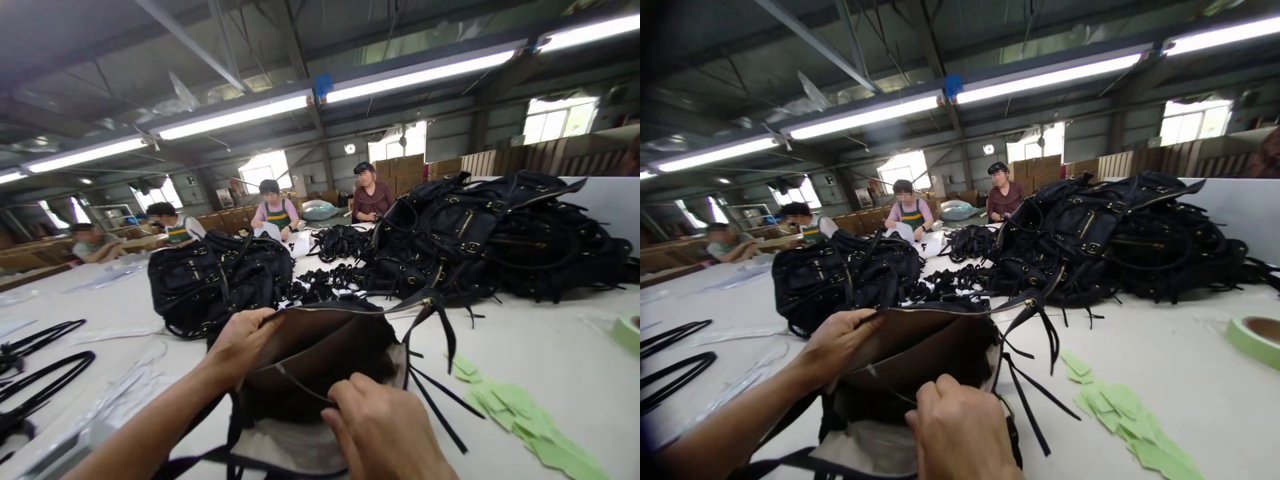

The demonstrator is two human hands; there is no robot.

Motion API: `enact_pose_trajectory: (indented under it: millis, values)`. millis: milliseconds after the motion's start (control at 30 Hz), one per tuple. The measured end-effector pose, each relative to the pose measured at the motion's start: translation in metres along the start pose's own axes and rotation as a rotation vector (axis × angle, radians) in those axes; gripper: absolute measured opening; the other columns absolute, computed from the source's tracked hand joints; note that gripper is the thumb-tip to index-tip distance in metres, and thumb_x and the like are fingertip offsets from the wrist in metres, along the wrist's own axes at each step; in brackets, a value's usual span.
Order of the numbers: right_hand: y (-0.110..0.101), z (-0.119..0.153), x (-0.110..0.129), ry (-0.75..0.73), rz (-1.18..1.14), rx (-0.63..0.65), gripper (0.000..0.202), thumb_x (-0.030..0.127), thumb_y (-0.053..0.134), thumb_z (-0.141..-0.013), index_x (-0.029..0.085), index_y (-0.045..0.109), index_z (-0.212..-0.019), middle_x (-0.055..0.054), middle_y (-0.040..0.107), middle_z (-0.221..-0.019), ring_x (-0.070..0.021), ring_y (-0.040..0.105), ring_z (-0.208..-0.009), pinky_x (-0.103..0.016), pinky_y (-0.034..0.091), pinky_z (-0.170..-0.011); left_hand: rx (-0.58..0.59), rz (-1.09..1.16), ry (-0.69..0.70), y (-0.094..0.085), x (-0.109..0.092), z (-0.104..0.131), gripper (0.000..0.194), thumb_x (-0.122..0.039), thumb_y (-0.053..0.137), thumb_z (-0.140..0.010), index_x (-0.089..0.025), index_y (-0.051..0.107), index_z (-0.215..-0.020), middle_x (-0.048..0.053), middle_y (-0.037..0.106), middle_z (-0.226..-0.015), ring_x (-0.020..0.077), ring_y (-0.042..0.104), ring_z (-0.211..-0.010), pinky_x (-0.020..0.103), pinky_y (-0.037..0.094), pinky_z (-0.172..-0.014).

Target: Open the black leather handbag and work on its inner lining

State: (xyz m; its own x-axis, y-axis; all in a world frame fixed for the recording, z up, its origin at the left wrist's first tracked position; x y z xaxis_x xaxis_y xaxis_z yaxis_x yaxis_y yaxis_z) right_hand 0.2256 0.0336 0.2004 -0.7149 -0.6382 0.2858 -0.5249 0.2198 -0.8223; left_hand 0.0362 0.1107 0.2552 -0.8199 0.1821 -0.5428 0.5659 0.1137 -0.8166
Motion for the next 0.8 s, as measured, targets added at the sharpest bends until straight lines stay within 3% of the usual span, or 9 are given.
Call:
enact_pose_trajectory:
  millis: [100, 167, 267, 333, 400, 533, 600, 700, 800]
  values:
    - [0.013, -0.003, 0.001, -0.025, 0.063, 0.240, 0.010, 0.029, 0.067, -0.078, 0.020, 0.068, -0.076, -0.007, 0.067, -0.069, -0.0194, 0.058, -0.050, -0.031, 0.014, -0.041, 0.068, 0.043, -0.003, 0.020, -0.005, 0.017, 0.048, -0.054, 0.039, -0.087, -0.017, 0.065, -0.069, -0.001, 0.061, -0.065, 0.0168, 0.054, -0.064, 0.022, 0.039, -0.057]
    - [0.009, -0.001, 0.004, -0.093, 0.031, 0.307, 0.015, 0.034, 0.071, -0.075, 0.019, 0.068, -0.071, -0.006, 0.068, -0.067, -0.0192, 0.058, -0.050, -0.031, 0.015, -0.040, 0.084, 0.064, -0.014, 0.032, -0.009, 0.029, 0.049, -0.054, 0.040, -0.086, -0.016, 0.064, -0.067, -0.001, 0.058, -0.063, 0.0165, 0.052, -0.063, 0.022, 0.039, -0.056]
    - [-0.020, 0.003, -0.011, -0.027, -0.083, 0.108, 0.017, 0.034, 0.061, -0.086, 0.022, 0.067, -0.074, -0.002, 0.068, -0.072, -0.0175, 0.061, -0.058, -0.028, 0.028, -0.047, 0.102, 0.102, -0.042, 0.039, -0.015, 0.040, 0.048, -0.055, 0.044, -0.084, -0.016, 0.062, -0.063, -0.001, 0.054, -0.059, 0.0150, 0.049, -0.060, 0.021, 0.037, -0.053]
    - [-0.046, 0.010, -0.036, 0.146, -0.122, -0.100, 0.021, 0.035, 0.053, -0.091, 0.025, 0.066, -0.077, -0.001, 0.068, -0.075, -0.0176, 0.061, -0.065, -0.027, 0.035, -0.056, 0.112, 0.127, -0.063, 0.037, -0.015, 0.044, 0.047, -0.056, 0.046, -0.083, -0.016, 0.062, -0.064, -0.002, 0.054, -0.058, 0.0143, 0.048, -0.059, 0.020, 0.037, -0.051]
    - [-0.066, 0.018, -0.063, 0.321, -0.082, -0.219, 0.025, 0.043, 0.054, -0.089, 0.025, 0.064, -0.075, -0.001, 0.066, -0.072, -0.0188, 0.060, -0.065, -0.028, 0.036, -0.058, 0.096, 0.182, -0.094, 0.030, -0.012, 0.046, 0.046, -0.057, 0.047, -0.083, -0.016, 0.063, -0.068, 0.000, 0.059, -0.062, 0.0148, 0.051, -0.058, 0.021, 0.040, -0.050]
    - [-0.084, 0.029, -0.092, 0.495, 0.019, -0.279, 0.036, 0.054, 0.054, -0.085, 0.024, 0.059, -0.066, 0.000, 0.058, -0.058, -0.0173, 0.053, -0.054, -0.027, 0.032, -0.052, -0.044, 0.571, -0.210, 0.009, -0.004, 0.049, 0.040, -0.055, 0.059, -0.078, -0.016, 0.065, -0.081, 0.003, 0.067, -0.065, 0.0187, 0.061, -0.060, 0.028, 0.053, -0.058]
    - [-0.087, 0.030, -0.092, 0.497, 0.019, -0.343, 0.040, 0.061, 0.053, -0.084, 0.024, 0.058, -0.070, 0.002, 0.048, -0.050, -0.0153, 0.047, -0.045, -0.026, 0.029, -0.046, -0.137, 0.748, -0.243, -0.001, -0.004, 0.051, 0.041, -0.054, 0.065, -0.075, -0.017, 0.066, -0.093, 0.003, 0.069, -0.068, 0.0215, 0.066, -0.067, 0.032, 0.057, -0.064]
    - [-0.086, 0.031, -0.084, 0.478, -0.030, -0.441, 0.047, 0.069, 0.049, -0.081, 0.023, 0.057, -0.088, 0.006, 0.038, -0.045, -0.0136, 0.039, -0.037, -0.025, 0.026, -0.041, -0.271, 0.882, -0.275, -0.010, -0.009, 0.053, 0.045, -0.051, 0.069, -0.073, -0.019, 0.064, -0.104, 0.003, 0.072, -0.077, 0.0221, 0.069, -0.072, 0.026, 0.056, -0.054]
    - [-0.076, 0.029, -0.081, 0.472, -0.045, -0.343, 0.055, 0.073, 0.054, -0.074, 0.023, 0.059, -0.096, 0.006, 0.042, -0.046, -0.0149, 0.041, -0.037, -0.026, 0.028, -0.042, -0.415, 0.986, -0.372, -0.007, -0.010, 0.059, 0.038, -0.042, 0.067, -0.075, -0.022, 0.061, -0.106, 0.001, 0.073, -0.083, 0.0201, 0.070, -0.074, 0.023, 0.055, -0.049]
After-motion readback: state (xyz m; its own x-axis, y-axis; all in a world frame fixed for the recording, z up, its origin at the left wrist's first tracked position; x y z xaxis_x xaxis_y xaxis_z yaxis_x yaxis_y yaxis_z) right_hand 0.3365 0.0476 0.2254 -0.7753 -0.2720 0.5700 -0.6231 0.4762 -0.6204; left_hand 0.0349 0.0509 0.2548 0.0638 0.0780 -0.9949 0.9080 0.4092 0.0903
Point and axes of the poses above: each hand's wrist, its own z-axis away from the middle knuckle, its own y-axis out of the palm, x = y × z, the point moved 5 cm from there along -z, towards the middle knuckle
